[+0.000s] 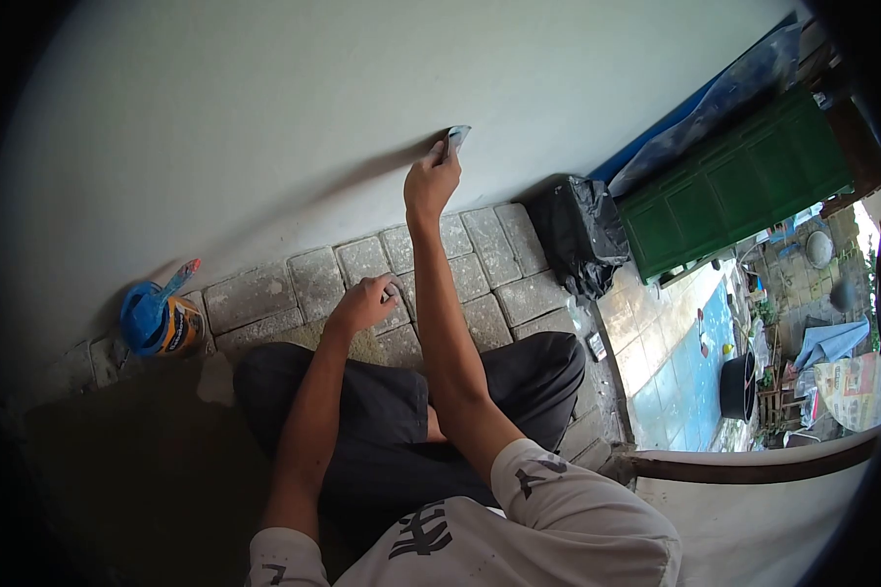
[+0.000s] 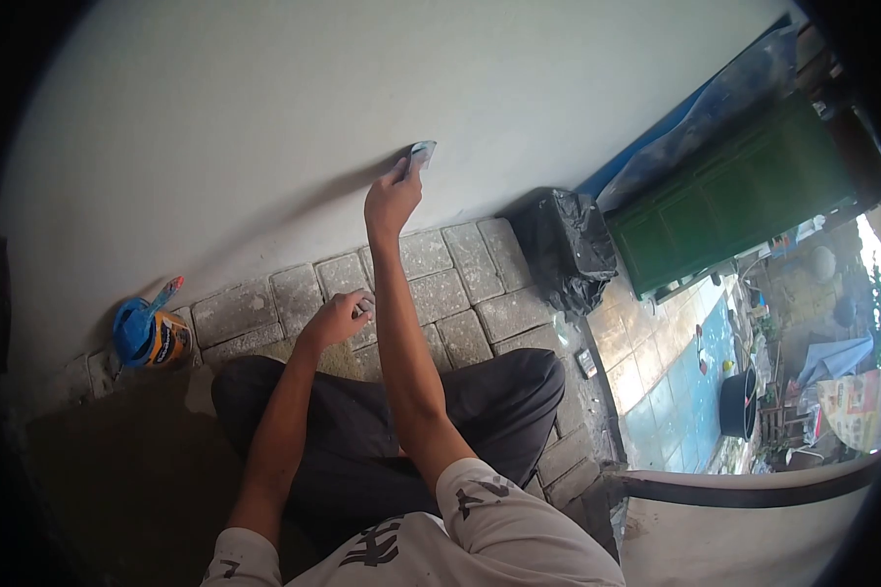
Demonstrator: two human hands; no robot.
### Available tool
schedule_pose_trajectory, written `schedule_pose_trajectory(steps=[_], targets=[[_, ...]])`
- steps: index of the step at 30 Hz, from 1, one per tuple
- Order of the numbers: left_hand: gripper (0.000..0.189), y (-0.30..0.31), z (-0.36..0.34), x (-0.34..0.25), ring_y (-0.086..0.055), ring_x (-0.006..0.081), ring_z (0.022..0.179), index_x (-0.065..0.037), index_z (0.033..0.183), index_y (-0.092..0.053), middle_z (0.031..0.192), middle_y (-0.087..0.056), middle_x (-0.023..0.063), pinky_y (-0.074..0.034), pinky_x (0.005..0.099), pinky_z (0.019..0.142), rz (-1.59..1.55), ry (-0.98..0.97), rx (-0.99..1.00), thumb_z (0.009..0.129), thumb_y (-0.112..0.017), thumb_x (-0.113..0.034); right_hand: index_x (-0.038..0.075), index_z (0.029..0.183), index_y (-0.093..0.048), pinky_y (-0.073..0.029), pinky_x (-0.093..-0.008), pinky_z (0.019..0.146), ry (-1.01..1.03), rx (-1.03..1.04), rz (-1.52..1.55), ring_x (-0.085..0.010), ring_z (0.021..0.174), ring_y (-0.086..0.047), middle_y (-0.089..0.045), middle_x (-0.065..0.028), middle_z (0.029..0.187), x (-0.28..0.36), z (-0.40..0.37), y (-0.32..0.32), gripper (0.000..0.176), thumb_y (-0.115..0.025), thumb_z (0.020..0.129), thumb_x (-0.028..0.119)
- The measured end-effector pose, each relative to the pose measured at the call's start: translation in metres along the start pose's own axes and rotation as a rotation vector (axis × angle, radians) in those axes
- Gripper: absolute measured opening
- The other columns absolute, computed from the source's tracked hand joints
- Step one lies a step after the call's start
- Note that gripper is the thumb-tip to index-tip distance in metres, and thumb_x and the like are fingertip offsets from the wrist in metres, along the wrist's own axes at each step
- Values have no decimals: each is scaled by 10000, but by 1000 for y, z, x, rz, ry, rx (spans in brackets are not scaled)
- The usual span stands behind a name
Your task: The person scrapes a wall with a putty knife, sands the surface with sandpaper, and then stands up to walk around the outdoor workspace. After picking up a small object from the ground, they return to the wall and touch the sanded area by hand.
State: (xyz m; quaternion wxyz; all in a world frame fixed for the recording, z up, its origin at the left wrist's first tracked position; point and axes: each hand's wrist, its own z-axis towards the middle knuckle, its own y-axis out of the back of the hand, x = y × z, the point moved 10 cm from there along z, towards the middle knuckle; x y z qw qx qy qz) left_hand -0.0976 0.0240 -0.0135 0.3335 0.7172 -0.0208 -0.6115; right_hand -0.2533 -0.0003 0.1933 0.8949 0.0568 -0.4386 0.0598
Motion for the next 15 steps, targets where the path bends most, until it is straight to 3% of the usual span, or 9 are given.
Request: schedule_pose_trajectory(steps=[1,3,6,9,11,15], targets=[[264,1,0,-1,-693,330,909,-39,1127,-625,970,-720,164,-539,420,820,13,-11,-21,885,-663,-138,-110,918,-573,-383,-380,579,1,-1,4,-203,584,-401,-527,-161,659,3,-1,3,280,-442,1031,110],[265,9,4,-3,-711,293,858,-10,1129,-633,928,-728,157,-546,388,782,26,-19,-56,883,-666,-102,-143,1160,-595,-492,-428,792,-195,108,40,-455,846,-642,-666,-332,958,-8,-6,0,329,-453,1022,120],[261,4,-1,-7,-711,286,860,-9,1125,-636,933,-728,157,-548,382,772,5,-48,-37,883,-670,-101,-137,1088,-602,-476,-449,751,-322,165,12,-458,784,-613,-655,-318,880,-10,-8,-1,308,-448,1024,121],[260,7,2,-1,-709,291,869,-7,1123,-636,944,-727,161,-548,385,773,18,-13,-43,884,-673,-102,-129,1020,-598,-458,-463,717,-223,174,-16,-450,731,-578,-633,-303,815,5,-3,-2,297,-442,1026,125],[234,4,3,-2,-686,359,929,-64,1103,-619,972,-723,158,-543,443,839,-44,-4,-8,888,-664,-146,-127,1009,-596,-457,-467,715,-242,139,-25,-450,730,-578,-630,-306,812,-2,-4,-1,296,-441,1026,124],[220,4,1,1,-689,361,915,-60,1092,-622,966,-724,160,-543,446,833,31,7,-37,891,-659,-144,-134,1033,-599,-463,-472,724,-267,171,-58,-469,755,-601,-641,-322,838,4,-6,-1,300,-441,1024,122]])
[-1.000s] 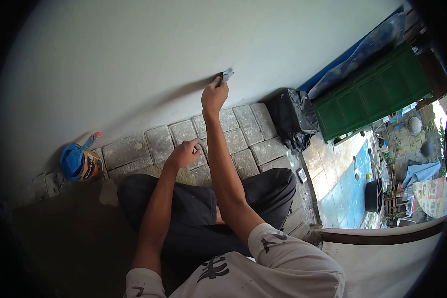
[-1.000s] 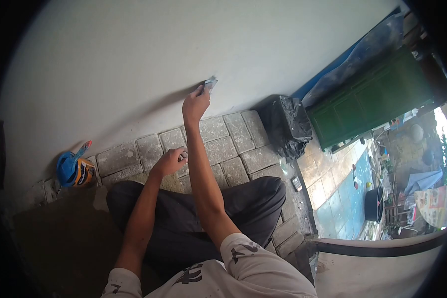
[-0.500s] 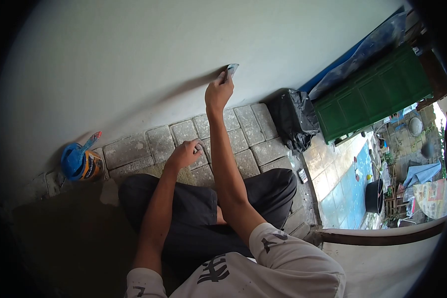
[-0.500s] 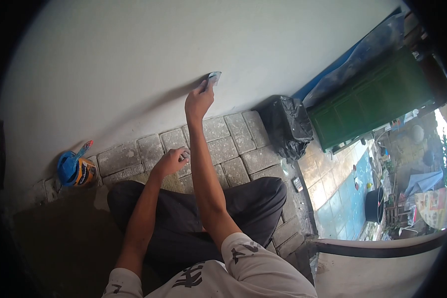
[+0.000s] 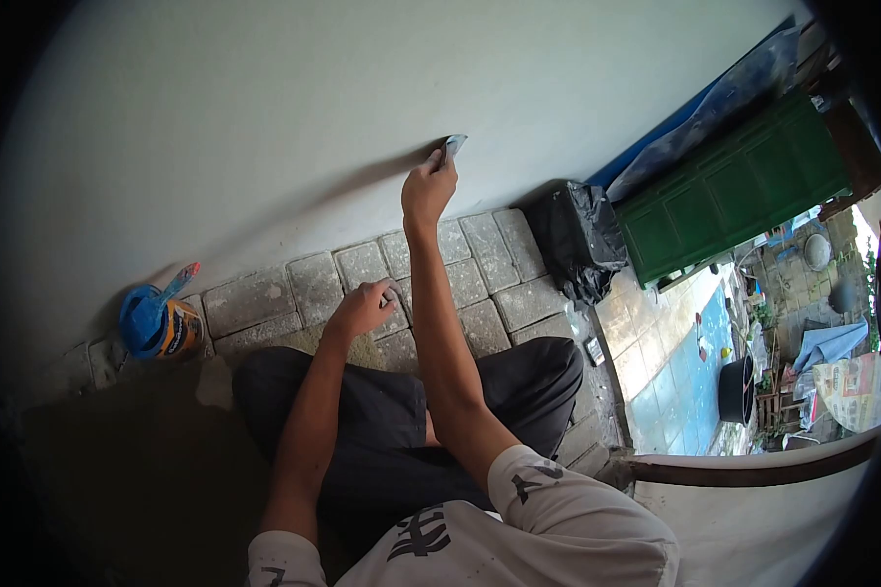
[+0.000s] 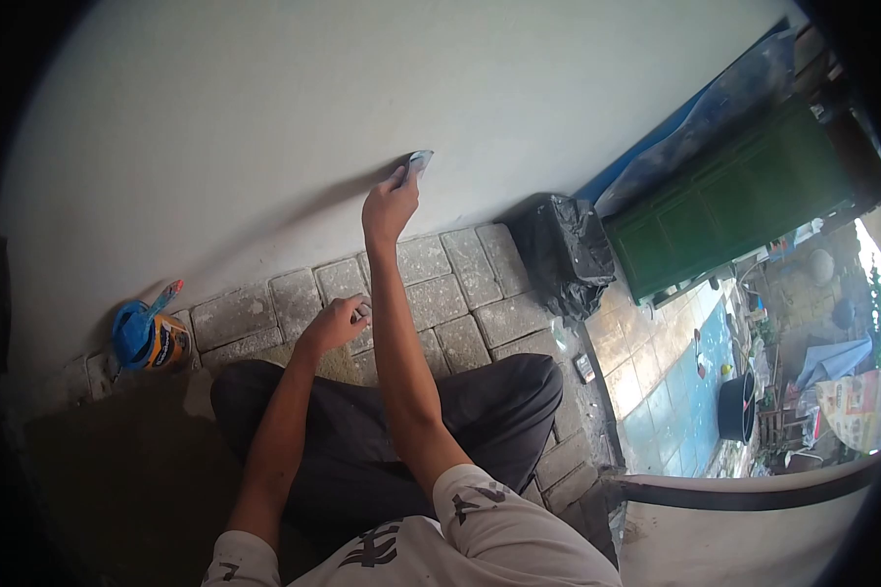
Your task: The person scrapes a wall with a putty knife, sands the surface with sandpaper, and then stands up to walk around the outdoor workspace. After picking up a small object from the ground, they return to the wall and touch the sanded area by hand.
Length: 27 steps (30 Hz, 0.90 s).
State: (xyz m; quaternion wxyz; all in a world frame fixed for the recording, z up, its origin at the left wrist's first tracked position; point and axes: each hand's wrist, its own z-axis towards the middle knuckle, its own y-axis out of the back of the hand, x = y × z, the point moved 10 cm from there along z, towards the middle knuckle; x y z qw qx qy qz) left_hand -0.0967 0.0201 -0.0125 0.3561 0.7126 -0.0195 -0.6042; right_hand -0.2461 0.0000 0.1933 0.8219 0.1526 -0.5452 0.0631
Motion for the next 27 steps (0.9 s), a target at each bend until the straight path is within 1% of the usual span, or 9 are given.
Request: schedule_pose_trajectory(steps=[4,7,9,10,15,17,23,25,27], targets=[[221,8,3,-9,-688,358,911,-62,1093,-624,958,-724,159,-542,443,840,-57,-42,2,894,-653,-154,-150,1129,-594,-488,-457,798,53,-56,45,-482,872,-638,-660,-344,950,-7,3,-1,327,-443,1022,120],[224,-1,-3,-4,-688,355,902,-57,1090,-625,953,-723,159,-543,435,836,-48,-19,14,890,-656,-152,-159,1225,-565,-487,-442,900,-106,48,32,-483,1015,-634,-651,-357,1082,-31,2,-9,367,-443,1021,120],[227,4,4,-6,-688,354,897,-57,1091,-625,950,-723,159,-543,434,835,-45,-20,4,887,-658,-152,-136,1095,-602,-464,-387,724,166,-175,108,-288,727,-562,-650,-242,850,-10,2,-4,313,-431,1027,117],[229,4,3,-8,-689,351,895,-57,1090,-626,950,-723,158,-543,433,832,-45,-12,-3,884,-658,-149,-144,1153,-592,-474,-382,804,114,-114,64,-316,828,-607,-666,-273,946,-19,5,-11,334,-429,1028,119],[238,11,-4,-16,-691,348,893,-47,1084,-629,941,-723,155,-544,423,816,12,3,-12,867,-658,-142,-149,1169,-590,-475,-368,829,15,-73,94,-303,845,-607,-675,-259,998,-19,4,-7,341,-435,1031,122],[245,5,-4,-6,-689,350,912,-52,1094,-627,949,-722,156,-543,429,824,-8,1,-1,871,-660,-150,-131,1101,-605,-478,-488,826,60,-93,108,-519,937,-608,-650,-352,984,-7,5,6,318,-443,1019,131],[256,-11,1,-3,-686,352,938,-67,1117,-628,973,-722,154,-540,447,840,-8,-3,57,888,-662,-178,-129,1128,-606,-480,-483,814,37,20,-7,-515,935,-615,-654,-344,970,-17,12,1,323,-442,1021,127],[250,6,-1,-16,-691,350,915,-64,1112,-633,976,-726,153,-542,445,834,16,-29,16,892,-662,-178,-115,1002,-603,-438,-391,667,160,-84,49,-271,646,-501,-605,-215,753,-2,8,-1,278,-440,1023,109],[250,5,-7,-14,-692,351,928,-66,1115,-635,972,-726,158,-542,444,843,3,27,39,893,-663,-178,-121,1020,-603,-442,-391,676,123,-63,29,-285,659,-515,-614,-222,766,-11,5,-7,282,-438,1023,109]])
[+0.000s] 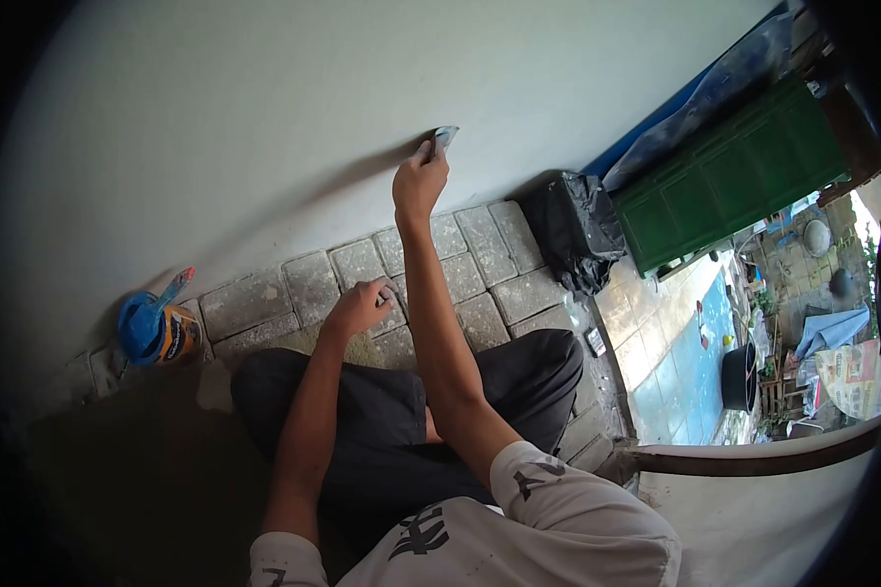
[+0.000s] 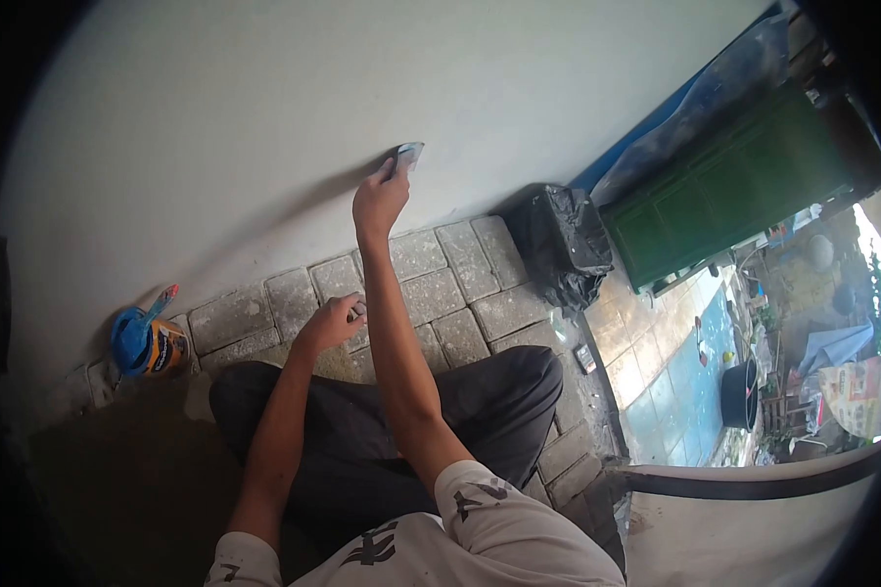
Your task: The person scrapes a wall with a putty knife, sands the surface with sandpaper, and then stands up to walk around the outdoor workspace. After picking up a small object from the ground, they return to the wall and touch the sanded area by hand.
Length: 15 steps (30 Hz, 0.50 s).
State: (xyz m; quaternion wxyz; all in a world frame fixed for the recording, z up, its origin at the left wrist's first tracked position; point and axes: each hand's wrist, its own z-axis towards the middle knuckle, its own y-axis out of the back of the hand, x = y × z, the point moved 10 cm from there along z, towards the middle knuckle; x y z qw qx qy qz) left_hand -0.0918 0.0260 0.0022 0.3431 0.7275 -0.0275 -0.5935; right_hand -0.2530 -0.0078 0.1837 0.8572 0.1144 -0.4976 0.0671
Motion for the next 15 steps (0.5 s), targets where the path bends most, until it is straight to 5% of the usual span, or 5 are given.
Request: schedule_pose_trajectory(steps=[2,11,15], targets=[[244,1,4,-1,-694,348,940,-72,1114,-637,964,-725,166,-541,443,851,-18,-10,11,896,-661,-177,-119,1014,-599,-436,-386,666,22,-128,68,-278,650,-501,-605,-215,750,-1,2,5,282,-437,1026,112],[259,-5,8,4,-697,340,945,-53,1121,-635,959,-723,177,-540,436,854,-64,-42,24,887,-667,-159,-108,982,-597,-420,-385,642,-64,49,-6,-253,628,-465,-577,-201,715,4,-2,5,278,-442,1026,119],[249,-2,8,6,-698,339,938,-46,1112,-633,956,-723,177,-539,433,855,-43,-15,1,889,-663,-151,-109,944,-584,-417,-388,637,11,-54,33,-243,619,-460,-562,-194,692,-13,1,-1,283,-440,1027,120]])
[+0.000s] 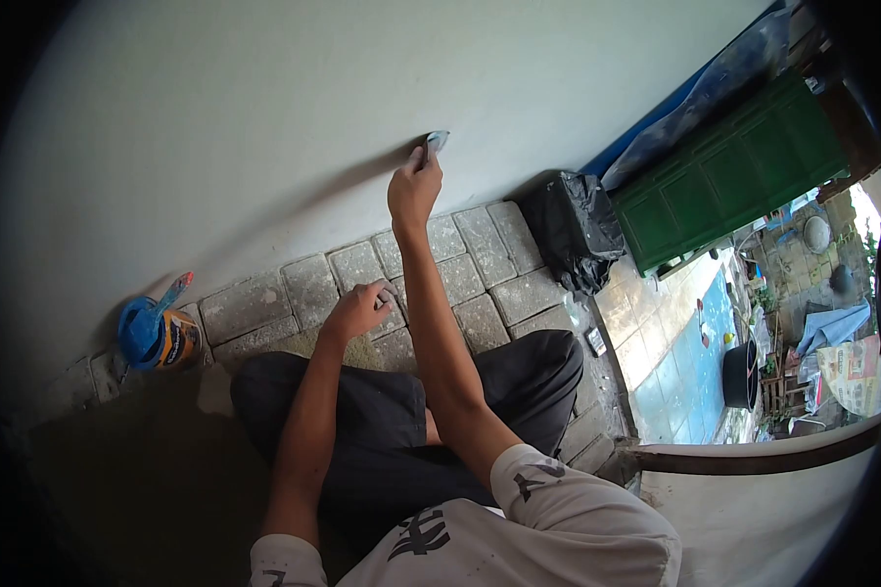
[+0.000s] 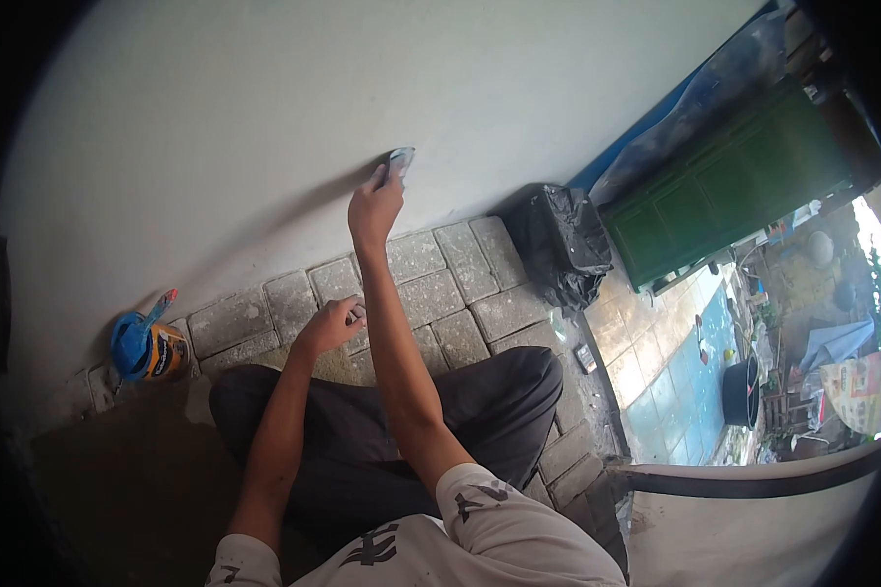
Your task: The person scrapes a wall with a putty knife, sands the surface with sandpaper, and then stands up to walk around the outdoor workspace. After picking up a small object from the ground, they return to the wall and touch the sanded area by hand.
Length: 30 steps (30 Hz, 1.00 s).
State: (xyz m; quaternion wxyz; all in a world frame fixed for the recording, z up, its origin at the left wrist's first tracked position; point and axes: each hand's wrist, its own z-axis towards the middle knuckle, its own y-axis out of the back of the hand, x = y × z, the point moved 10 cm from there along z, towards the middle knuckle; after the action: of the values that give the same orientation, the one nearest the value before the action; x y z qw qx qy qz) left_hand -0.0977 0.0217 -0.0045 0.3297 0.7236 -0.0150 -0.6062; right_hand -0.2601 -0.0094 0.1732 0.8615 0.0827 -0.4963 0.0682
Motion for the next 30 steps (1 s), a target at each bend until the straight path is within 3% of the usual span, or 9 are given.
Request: schedule_pose_trajectory(steps=[6,8,12,14,15,17,20,27,30], targets=[[257,0,1,0,-703,302,871,-1,1112,-636,945,-723,166,-544,390,779,3,-31,-10,880,-678,-102,-110,946,-581,-424,-389,651,-66,54,-21,-250,636,-474,-582,-201,727,0,-2,2,283,-439,1029,120],[257,-2,1,0,-702,301,868,-3,1108,-637,942,-723,163,-545,387,778,5,-32,-16,874,-684,-97,-119,1167,-597,-482,-465,885,-103,156,-47,-500,1014,-615,-645,-352,1052,0,-5,1,332,-446,1029,143],[249,-4,3,8,-692,351,937,-66,1123,-631,962,-722,174,-538,435,853,-7,2,19,890,-663,-150,-112,1114,-607,-482,-477,836,-235,191,-38,-504,951,-619,-649,-348,991,4,-6,1,313,-446,1028,142],[251,-4,2,2,-703,308,866,-1,1105,-635,939,-723,164,-544,389,781,2,-54,-17,882,-676,-108,-110,1073,-609,-474,-488,800,-107,116,-23,-509,905,-611,-643,-351,955,7,-3,5,299,-447,1025,136],[251,-6,0,0,-703,308,866,-1,1105,-635,939,-723,164,-544,389,781,3,-55,-12,882,-676,-108,-110,1073,-609,-474,-488,800,-109,112,-25,-509,905,-611,-643,-351,955,2,-4,7,299,-447,1025,136],[259,-1,0,0,-703,313,864,3,1112,-629,937,-724,163,-543,392,777,18,-33,-15,885,-672,-112,-101,974,-595,-427,-413,661,-83,50,-15,-279,642,-483,-583,-212,722,1,0,4,287,-436,1031,132],[274,-9,4,10,-696,330,911,-79,1143,-629,951,-724,157,-541,426,838,-47,-4,41,888,-669,-171,-103,982,-597,-424,-418,659,-58,20,-18,-280,640,-477,-581,-204,717,-4,0,6,290,-436,1030,133],[275,-8,4,8,-693,336,907,-72,1134,-629,948,-723,158,-540,426,839,-38,-4,23,887,-672,-184,-101,965,-589,-434,-416,677,-101,43,-20,-284,654,-487,-595,-212,741,-7,0,6,283,-438,1031,131],[252,-3,1,3,-702,295,864,-1,1116,-628,939,-724,158,-544,392,770,33,-38,-15,892,-667,-111,-100,952,-584,-433,-401,666,78,-27,-5,-268,642,-474,-586,-206,734,13,-3,9,286,-437,1033,132]])
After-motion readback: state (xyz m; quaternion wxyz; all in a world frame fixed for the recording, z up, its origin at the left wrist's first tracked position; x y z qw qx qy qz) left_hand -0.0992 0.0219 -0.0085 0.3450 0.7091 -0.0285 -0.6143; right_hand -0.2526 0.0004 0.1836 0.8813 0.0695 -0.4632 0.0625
